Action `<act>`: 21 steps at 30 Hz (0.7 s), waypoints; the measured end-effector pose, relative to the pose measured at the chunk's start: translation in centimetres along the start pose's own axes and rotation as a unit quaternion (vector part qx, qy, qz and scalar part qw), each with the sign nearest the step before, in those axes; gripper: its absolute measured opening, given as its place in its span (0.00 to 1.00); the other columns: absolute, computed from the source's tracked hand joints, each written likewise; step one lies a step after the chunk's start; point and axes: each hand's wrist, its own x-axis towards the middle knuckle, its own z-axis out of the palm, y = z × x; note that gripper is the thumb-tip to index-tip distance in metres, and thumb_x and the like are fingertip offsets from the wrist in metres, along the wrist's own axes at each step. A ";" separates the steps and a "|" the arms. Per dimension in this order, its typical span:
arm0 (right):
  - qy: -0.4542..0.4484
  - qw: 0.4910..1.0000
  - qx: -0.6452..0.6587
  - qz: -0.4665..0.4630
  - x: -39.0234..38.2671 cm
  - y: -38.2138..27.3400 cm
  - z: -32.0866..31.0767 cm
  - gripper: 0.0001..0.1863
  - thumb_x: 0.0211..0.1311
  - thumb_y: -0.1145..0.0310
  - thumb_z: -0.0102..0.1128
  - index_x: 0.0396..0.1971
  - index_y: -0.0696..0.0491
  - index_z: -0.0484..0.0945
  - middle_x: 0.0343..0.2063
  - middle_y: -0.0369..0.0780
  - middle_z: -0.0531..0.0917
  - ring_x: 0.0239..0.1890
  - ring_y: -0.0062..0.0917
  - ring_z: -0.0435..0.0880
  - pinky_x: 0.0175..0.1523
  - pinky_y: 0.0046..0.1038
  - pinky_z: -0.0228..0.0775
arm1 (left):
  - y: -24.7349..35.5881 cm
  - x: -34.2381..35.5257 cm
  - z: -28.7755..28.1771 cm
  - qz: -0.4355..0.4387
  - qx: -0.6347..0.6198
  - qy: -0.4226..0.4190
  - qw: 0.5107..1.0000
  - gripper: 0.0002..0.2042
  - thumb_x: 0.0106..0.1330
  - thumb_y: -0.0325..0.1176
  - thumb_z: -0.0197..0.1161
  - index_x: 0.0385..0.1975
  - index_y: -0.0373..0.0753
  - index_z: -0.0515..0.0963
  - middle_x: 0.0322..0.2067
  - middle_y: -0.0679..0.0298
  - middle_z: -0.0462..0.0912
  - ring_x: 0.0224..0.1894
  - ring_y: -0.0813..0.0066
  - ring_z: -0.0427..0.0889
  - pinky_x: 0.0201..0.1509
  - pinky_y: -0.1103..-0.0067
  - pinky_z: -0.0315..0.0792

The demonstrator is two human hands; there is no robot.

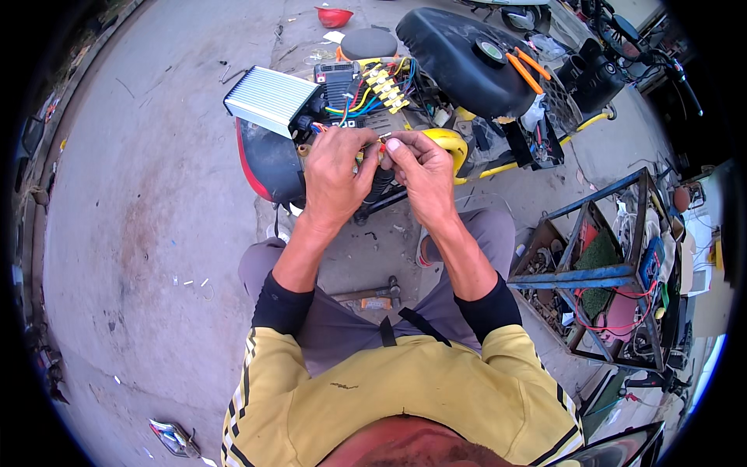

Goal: The person works on the exposed wiring of a yellow electric scooter, stripping wire ends, twisting connections, and using a screwdriver to tighten terminals on a yellow connector block. The person also uses a multimeter to test the circuit.

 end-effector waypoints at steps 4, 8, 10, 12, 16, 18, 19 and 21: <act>0.000 1.000 -0.004 -0.003 0.0 -0.1 0.1 0.11 0.76 0.70 0.67 0.50 0.61 0.84 0.29 0.35 0.85 0.25 0.09 0.72 0.28 0.16 0.60 | 0.4 0.3 -0.2 0.035 0.027 0.006 0.999 0.14 0.59 0.21 0.75 0.44 0.38 0.84 0.35 0.62 0.87 0.36 0.60 0.85 0.42 0.66 0.75; -0.005 0.999 -0.024 -0.030 0.0 -0.2 0.3 0.11 0.77 0.69 0.67 0.50 0.60 0.85 0.29 0.34 0.85 0.25 0.09 0.73 0.29 0.16 0.62 | 0.0 0.2 0.0 0.051 0.023 0.015 0.998 0.14 0.60 0.21 0.75 0.45 0.37 0.84 0.36 0.60 0.87 0.36 0.59 0.85 0.42 0.66 0.75; 0.004 0.995 -0.076 -0.063 -0.1 -0.2 0.5 0.10 0.77 0.70 0.68 0.49 0.60 0.85 0.29 0.33 0.85 0.27 0.09 0.76 0.30 0.17 0.65 | 0.0 0.2 0.1 0.053 0.020 0.021 0.998 0.12 0.61 0.21 0.74 0.44 0.37 0.83 0.37 0.59 0.86 0.37 0.58 0.85 0.41 0.66 0.75; 0.016 0.982 -0.154 -0.112 -0.2 -0.2 0.5 0.09 0.74 0.73 0.68 0.48 0.61 0.86 0.29 0.33 0.86 0.29 0.11 0.79 0.32 0.19 0.69 | 0.2 0.1 0.0 0.020 0.010 0.005 1.000 0.10 0.64 0.21 0.72 0.43 0.37 0.83 0.37 0.58 0.86 0.37 0.57 0.84 0.42 0.66 0.75; 0.011 0.854 -0.366 -0.370 0.7 0.1 -0.6 0.10 0.64 0.79 0.73 0.44 0.60 0.85 0.30 0.39 0.86 0.30 0.26 0.85 0.36 0.30 0.76 | 1.1 0.1 -0.6 -0.044 0.039 -0.046 0.997 0.04 0.69 0.26 0.67 0.41 0.37 0.82 0.36 0.57 0.85 0.42 0.53 0.84 0.48 0.64 0.73; -0.012 0.779 -0.428 -0.458 1.2 -0.1 -1.3 0.13 0.58 0.81 0.74 0.44 0.59 0.85 0.31 0.41 0.86 0.31 0.35 0.86 0.37 0.34 0.78 | 1.2 0.3 -1.0 -0.092 0.004 -0.092 0.992 0.04 0.70 0.27 0.65 0.41 0.35 0.82 0.36 0.56 0.85 0.43 0.53 0.84 0.51 0.64 0.72; -0.023 0.772 -0.443 -0.456 1.2 -0.4 -1.5 0.14 0.57 0.81 0.75 0.43 0.59 0.85 0.31 0.42 0.86 0.32 0.39 0.86 0.38 0.36 0.79 | 1.1 0.2 -1.2 -0.117 -0.014 -0.115 0.986 0.05 0.71 0.28 0.64 0.41 0.34 0.82 0.36 0.55 0.85 0.44 0.52 0.84 0.52 0.64 0.72; -0.046 0.781 -0.437 -0.445 1.4 -0.8 -1.6 0.12 0.59 0.80 0.74 0.43 0.60 0.86 0.33 0.44 0.87 0.32 0.37 0.87 0.38 0.35 0.80 | 0.2 0.4 -1.6 -0.204 -0.112 -0.157 0.960 0.07 0.72 0.29 0.64 0.40 0.32 0.82 0.36 0.55 0.86 0.43 0.53 0.84 0.52 0.65 0.72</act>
